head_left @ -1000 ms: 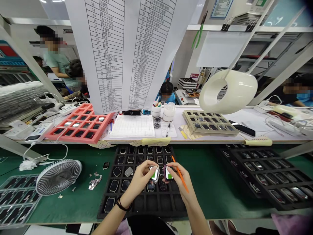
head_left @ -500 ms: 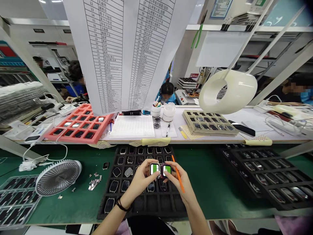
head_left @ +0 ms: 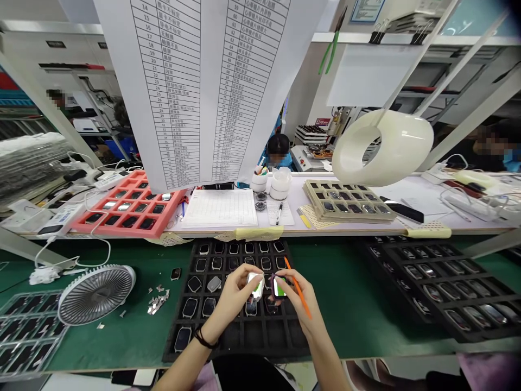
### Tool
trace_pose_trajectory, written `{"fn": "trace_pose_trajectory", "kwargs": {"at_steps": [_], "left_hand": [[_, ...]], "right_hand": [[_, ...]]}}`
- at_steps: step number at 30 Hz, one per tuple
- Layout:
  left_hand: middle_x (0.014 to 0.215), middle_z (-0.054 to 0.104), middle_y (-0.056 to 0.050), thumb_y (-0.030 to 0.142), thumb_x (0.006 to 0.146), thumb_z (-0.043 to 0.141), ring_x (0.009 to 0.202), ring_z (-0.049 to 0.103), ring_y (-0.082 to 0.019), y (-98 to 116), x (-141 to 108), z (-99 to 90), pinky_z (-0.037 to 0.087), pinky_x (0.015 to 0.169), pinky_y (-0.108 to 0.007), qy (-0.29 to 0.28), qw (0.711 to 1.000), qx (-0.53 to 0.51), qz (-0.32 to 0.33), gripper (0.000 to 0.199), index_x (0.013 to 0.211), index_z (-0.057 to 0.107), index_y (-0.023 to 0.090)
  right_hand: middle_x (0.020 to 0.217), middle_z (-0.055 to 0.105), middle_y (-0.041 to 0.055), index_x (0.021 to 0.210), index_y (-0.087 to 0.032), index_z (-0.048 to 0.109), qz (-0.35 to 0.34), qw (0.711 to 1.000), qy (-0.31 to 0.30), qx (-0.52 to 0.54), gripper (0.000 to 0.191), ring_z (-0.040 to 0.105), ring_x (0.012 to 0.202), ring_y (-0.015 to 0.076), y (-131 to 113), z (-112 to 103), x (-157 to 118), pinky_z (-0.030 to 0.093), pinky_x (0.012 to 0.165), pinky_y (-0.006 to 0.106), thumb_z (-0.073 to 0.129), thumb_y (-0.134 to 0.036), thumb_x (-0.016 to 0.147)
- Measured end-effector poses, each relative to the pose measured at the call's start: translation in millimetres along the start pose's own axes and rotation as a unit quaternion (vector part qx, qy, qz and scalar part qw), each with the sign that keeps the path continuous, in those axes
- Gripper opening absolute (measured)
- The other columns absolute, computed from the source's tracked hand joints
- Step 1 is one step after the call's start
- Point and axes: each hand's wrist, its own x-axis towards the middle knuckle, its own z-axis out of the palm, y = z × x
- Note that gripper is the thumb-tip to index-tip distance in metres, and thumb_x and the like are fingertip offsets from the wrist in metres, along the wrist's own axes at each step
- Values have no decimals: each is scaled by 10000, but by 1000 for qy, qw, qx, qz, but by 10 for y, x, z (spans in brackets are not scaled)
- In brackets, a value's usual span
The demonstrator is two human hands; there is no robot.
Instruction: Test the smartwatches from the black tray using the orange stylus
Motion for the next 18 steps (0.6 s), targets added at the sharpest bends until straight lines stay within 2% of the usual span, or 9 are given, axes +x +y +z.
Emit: {"fn": "trace_pose_trajectory", "kwargs": {"at_steps": [7,12,15,18], "left_hand": [[708,558,-3,554,820,566,578,488,-111,-12,0,-25,396,445,-180,16,1000,-5,-1,393,836,620,165],[763,581,-9,516,865,520,584,524,-119,-3,-17,-38,391,483,-209,-7,1000,-10,-1,393,1051,631,188],[827,602,-28,481,875,527,654,569,-142,-16,-28,-38,402,529,-229,-20,1000,-21,10,443,1205,556,186],[897,625,-49,440,869,564,743,603,-162,-29,-41,-34,450,623,-254,-43,998,-35,14,508,1295,468,181]], "right_hand": [[764,600,12,813,-197,623,11,1000,3,-28,313,622,483,152,20,12,22,458,411,235,700,-495,753],[785,617,19,834,-206,628,17,1000,-3,-27,335,631,515,167,-1,12,24,486,422,255,744,-491,703],[790,633,16,896,-210,636,-1,1000,-23,-12,336,631,551,168,6,-5,34,517,442,265,772,-434,687],[915,663,31,974,-219,629,-13,999,-43,-6,357,616,517,134,13,-29,43,559,488,294,776,-380,691]]}}
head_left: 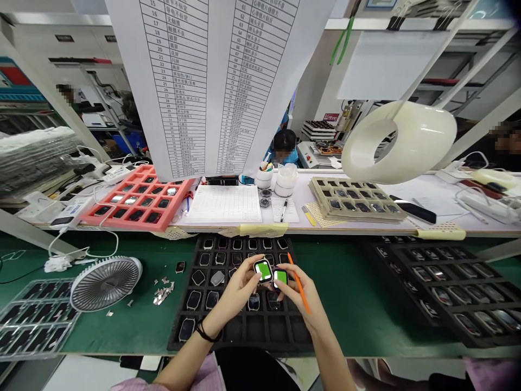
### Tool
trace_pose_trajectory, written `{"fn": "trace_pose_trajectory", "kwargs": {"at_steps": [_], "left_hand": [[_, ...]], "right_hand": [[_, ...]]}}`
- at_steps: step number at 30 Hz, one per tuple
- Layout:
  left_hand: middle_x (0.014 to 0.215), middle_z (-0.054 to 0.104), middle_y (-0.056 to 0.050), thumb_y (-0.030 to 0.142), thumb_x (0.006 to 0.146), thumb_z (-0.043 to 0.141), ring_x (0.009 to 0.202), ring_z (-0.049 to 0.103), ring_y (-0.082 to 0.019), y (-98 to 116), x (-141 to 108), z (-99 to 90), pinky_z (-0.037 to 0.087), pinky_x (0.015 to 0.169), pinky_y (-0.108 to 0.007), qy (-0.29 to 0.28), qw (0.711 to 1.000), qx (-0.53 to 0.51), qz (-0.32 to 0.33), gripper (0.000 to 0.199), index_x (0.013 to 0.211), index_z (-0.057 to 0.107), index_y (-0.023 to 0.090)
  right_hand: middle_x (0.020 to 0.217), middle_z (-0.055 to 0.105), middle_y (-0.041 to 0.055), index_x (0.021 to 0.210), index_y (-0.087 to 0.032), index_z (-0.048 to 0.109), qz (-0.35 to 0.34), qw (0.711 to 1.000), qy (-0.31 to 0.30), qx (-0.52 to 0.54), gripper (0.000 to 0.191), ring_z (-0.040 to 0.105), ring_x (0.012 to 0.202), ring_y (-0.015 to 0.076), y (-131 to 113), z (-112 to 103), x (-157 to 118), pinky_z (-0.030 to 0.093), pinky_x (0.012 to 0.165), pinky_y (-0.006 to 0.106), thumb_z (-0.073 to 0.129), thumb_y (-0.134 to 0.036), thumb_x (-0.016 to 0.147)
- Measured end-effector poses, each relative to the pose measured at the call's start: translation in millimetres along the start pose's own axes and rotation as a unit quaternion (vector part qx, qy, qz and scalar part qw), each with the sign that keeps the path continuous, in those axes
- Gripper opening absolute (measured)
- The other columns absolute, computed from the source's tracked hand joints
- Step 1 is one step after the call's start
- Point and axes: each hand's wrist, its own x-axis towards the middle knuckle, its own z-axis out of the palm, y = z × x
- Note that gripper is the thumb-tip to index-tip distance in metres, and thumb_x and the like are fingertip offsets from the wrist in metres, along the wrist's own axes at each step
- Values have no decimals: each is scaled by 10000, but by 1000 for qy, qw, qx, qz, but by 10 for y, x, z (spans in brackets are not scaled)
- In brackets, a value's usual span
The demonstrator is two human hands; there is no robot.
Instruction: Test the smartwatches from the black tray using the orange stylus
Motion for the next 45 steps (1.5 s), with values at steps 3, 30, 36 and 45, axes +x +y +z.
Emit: {"fn": "trace_pose_trajectory", "kwargs": {"at_steps": [3,30,36,45], "left_hand": [[1046,630,-82,397,850,609,861,628,-187,-9,-5,6,481,779,-307,-12,1000,-19,1,533,1311,430,196],[995,593,-58,477,801,641,865,578,-184,80,-3,31,513,700,-269,39,999,-24,9,437,1130,550,203],[1093,593,-88,427,808,656,981,593,-215,39,0,21,496,806,-309,15,999,-8,28,495,1215,481,207],[1072,590,-81,479,824,627,885,589,-190,66,-3,13,497,676,-262,34,999,-38,14,487,1205,514,197]], "right_hand": [[1074,653,65,1039,-228,619,1,1000,-18,7,399,655,589,156,-15,-15,-6,604,573,342,773,-362,696],[947,664,45,1071,-243,634,18,1000,-6,20,427,685,761,233,-30,8,-28,603,667,366,787,-376,695],[1122,634,71,1110,-250,642,2,1000,-4,28,391,655,862,231,-40,-4,-36,618,692,373,694,-447,777],[1297,555,63,1192,-291,612,11,997,-33,63,430,655,975,246,-62,-10,-66,589,841,425,702,-391,784]]}}
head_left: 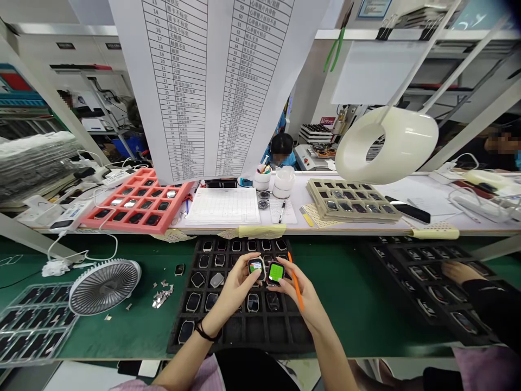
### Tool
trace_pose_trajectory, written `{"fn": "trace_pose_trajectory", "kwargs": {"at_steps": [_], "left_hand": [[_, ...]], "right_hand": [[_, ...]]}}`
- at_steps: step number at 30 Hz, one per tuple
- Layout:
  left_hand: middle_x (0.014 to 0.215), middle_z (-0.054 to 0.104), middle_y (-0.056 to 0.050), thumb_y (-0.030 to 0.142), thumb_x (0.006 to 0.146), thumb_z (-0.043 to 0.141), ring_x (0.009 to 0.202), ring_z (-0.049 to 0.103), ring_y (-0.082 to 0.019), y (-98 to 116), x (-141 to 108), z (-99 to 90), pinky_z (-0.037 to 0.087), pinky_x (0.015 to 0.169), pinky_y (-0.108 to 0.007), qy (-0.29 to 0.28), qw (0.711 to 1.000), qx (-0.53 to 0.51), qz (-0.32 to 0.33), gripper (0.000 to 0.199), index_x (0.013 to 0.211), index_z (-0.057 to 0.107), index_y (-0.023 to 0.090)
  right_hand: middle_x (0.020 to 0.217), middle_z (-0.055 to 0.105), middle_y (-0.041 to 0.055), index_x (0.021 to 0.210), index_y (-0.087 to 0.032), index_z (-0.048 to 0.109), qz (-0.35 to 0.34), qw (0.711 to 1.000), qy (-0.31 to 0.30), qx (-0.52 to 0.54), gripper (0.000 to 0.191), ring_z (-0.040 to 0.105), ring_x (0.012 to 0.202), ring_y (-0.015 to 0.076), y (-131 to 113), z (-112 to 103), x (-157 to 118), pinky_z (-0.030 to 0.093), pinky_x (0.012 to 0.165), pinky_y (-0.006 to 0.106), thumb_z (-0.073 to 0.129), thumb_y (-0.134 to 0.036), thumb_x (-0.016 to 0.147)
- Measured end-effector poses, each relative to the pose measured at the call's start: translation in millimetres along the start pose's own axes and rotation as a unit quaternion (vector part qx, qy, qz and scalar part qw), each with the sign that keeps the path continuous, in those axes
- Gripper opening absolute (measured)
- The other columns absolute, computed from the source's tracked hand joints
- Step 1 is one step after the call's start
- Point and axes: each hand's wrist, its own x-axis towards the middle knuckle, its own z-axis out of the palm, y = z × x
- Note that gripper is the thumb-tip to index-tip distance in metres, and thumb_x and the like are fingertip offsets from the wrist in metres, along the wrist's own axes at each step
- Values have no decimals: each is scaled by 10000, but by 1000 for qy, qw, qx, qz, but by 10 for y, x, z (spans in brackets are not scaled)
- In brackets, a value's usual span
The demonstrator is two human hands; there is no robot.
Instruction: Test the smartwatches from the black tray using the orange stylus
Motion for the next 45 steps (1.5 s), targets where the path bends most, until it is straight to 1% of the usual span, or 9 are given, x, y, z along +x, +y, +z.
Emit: {"fn": "trace_pose_trajectory", "kwargs": {"at_steps": [9,19,23,26,28,30,34,40,45], "left_hand": [[1051,590,-72,472,806,652,867,583,-184,-11,8,-5,503,681,-262,4,1000,-7,8,493,1191,517,195],[1133,574,-86,409,835,641,1018,560,-199,-41,16,-31,488,823,-281,-14,1000,7,17,469,1222,482,197],[1175,574,-101,333,815,668,995,582,-196,-99,27,-49,488,758,-261,-18,999,39,23,527,1268,432,204],[1176,586,-114,276,802,667,881,614,-177,-133,28,-42,487,650,-244,-27,997,65,26,633,1346,350,213],[1203,584,-121,230,816,634,915,624,-192,-138,25,-23,507,682,-268,-28,993,102,51,620,1363,343,221],[1219,583,-113,186,812,626,1022,602,-223,-137,23,2,515,797,-327,-22,979,176,104,540,1311,424,228],[1139,607,-89,167,765,696,1094,550,-256,-177,44,32,461,945,-437,-20,914,339,221,434,1168,552,231],[1235,584,-106,12,719,627,1148,537,-262,-323,70,15,455,937,-445,-27,857,442,263,564,1230,503,216],[1162,646,-88,1,678,609,1070,593,-255,-298,55,11,455,891,-432,-10,857,430,284,550,1178,528,214]], "right_hand": [[1238,595,69,1178,-275,609,-20,999,24,8,511,666,956,253,17,63,0,578,845,420,782,-354,703],[1036,657,59,1156,-263,614,-25,997,55,-52,489,666,816,233,138,5,68,601,645,339,781,-352,705],[1123,638,65,1175,-281,606,-24,998,33,-37,496,648,951,261,120,3,62,601,684,340,778,-345,715],[1235,597,78,1199,-292,604,-17,998,33,-42,459,668,898,242,100,-2,50,599,699,353,727,-381,766],[1313,556,88,1221,-296,598,-8,998,35,-52,443,677,890,243,101,-11,42,597,710,364,680,-417,803],[1352,534,93,1241,-291,588,-6,997,33,-64,442,648,1013,279,116,-20,38,594,746,374,638,-447,830],[1346,560,68,1239,-276,592,-34,990,37,-129,429,461,1289,289,148,-24,37,486,981,404,608,-457,851],[1324,586,68,1286,-262,555,-42,974,19,-224,461,521,1231,282,141,29,-4,418,1034,427,575,-454,868],[1296,599,68,1285,-283,557,-26,983,-1,-180,465,586,1135,271,112,28,-8,469,972,408,608,-440,850]]}}
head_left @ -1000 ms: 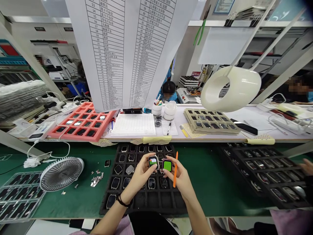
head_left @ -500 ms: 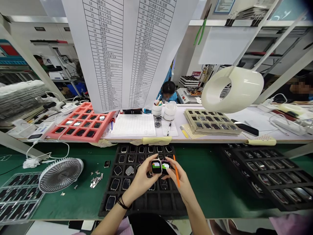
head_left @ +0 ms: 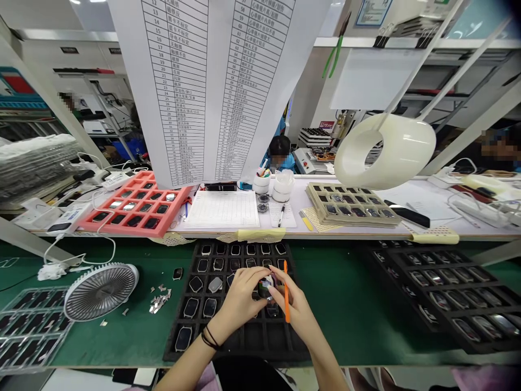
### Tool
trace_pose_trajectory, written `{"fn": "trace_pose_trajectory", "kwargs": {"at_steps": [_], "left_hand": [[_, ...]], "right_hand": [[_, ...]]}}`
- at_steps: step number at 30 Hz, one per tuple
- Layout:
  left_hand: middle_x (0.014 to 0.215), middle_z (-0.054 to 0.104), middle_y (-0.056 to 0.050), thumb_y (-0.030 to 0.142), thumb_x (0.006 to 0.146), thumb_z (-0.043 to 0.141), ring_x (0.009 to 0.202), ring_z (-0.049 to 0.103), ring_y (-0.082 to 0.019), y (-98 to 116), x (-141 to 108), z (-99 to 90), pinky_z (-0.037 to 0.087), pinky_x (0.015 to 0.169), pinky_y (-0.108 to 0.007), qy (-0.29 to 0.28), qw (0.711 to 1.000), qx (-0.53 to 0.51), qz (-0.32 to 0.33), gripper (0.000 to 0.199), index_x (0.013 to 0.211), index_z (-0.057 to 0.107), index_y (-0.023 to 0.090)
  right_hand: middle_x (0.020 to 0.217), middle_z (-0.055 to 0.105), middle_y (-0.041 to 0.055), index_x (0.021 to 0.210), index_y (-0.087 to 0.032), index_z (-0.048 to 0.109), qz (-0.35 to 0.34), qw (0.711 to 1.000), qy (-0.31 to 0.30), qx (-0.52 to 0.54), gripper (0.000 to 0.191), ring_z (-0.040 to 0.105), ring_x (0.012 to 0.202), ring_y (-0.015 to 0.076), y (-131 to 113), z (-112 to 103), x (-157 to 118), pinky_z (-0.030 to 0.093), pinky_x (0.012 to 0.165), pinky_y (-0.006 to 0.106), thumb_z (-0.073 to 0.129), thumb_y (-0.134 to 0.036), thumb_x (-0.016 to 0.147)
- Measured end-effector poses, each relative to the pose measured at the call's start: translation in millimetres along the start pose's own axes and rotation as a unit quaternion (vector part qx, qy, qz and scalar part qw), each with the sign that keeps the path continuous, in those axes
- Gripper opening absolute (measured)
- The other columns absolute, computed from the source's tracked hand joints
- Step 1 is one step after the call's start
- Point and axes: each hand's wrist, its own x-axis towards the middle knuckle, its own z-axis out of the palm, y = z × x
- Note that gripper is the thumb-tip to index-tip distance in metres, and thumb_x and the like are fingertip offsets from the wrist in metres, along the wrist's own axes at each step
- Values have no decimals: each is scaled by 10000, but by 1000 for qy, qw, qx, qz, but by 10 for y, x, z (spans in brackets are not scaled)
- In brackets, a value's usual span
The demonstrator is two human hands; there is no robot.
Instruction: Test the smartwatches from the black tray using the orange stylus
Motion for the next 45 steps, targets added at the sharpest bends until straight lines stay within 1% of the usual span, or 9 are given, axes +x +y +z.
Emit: {"fn": "trace_pose_trajectory", "kwargs": {"at_steps": [2,6,10,13,22,29,38,43,45], "left_hand": [[1132,661,-80,36,670,639,1040,604,-252,35,19,-37,453,885,-426,16,1000,-23,1,529,1158,546,218],[1118,669,-69,58,665,651,1022,598,-243,96,53,-85,445,906,-422,29,998,-56,22,518,1146,562,228],[1119,661,-74,65,667,656,1035,580,-243,129,66,-93,450,911,-418,30,997,-60,31,510,1144,572,225],[1103,661,-76,71,665,662,1025,579,-242,158,70,-104,461,896,-409,36,997,-62,34,500,1135,580,220],[1143,641,-76,86,695,621,1062,561,-255,173,70,-108,454,919,-432,30,998,-47,34,489,1154,584,250],[1124,646,-72,55,667,616,1048,566,-245,181,82,-105,465,905,-409,36,997,-64,35,524,1155,585,240],[1127,644,-77,68,693,620,1040,571,-248,199,63,-91,466,898,-415,33,996,-72,38,496,1156,584,242],[1118,639,-85,80,691,629,1035,581,-254,196,61,-88,479,891,-423,36,996,-78,26,487,1148,588,244],[1131,628,-93,84,687,642,1050,580,-260,188,61,-96,482,897,-429,41,996,-81,17,491,1148,591,243]], "right_hand": [[1265,617,73,1263,-285,578,20,998,-15,54,457,617,1077,262,-6,-28,14,502,922,392,632,-441,837],[1269,622,57,1181,-301,645,51,984,-48,167,408,560,1176,270,10,-65,22,493,935,372,705,-412,792],[1138,686,74,1171,-284,656,77,954,-102,272,380,653,1031,269,53,-65,11,525,859,393,706,-374,805],[1089,703,78,1175,-275,656,69,942,-125,305,364,679,972,255,73,-72,6,525,850,391,696,-348,820],[1081,708,70,1075,-271,697,40,954,-96,280,401,653,1013,272,-48,-58,1,518,876,407,784,-379,699],[1059,705,69,1049,-252,692,41,968,-73,235,387,650,982,255,-88,-58,-13,485,924,405,789,-364,691],[1006,700,41,1029,-258,680,23,966,-65,248,350,671,896,251,-41,12,5,523,814,372,779,-325,700],[1034,700,53,1070,-258,670,16,975,-64,212,391,660,945,256,-72,-4,-8,510,864,378,778,-363,709],[1057,695,66,1103,-254,662,7,984,-36,177,384,647,969,251,-106,-17,-11,505,874,370,734,-405,757]]}}
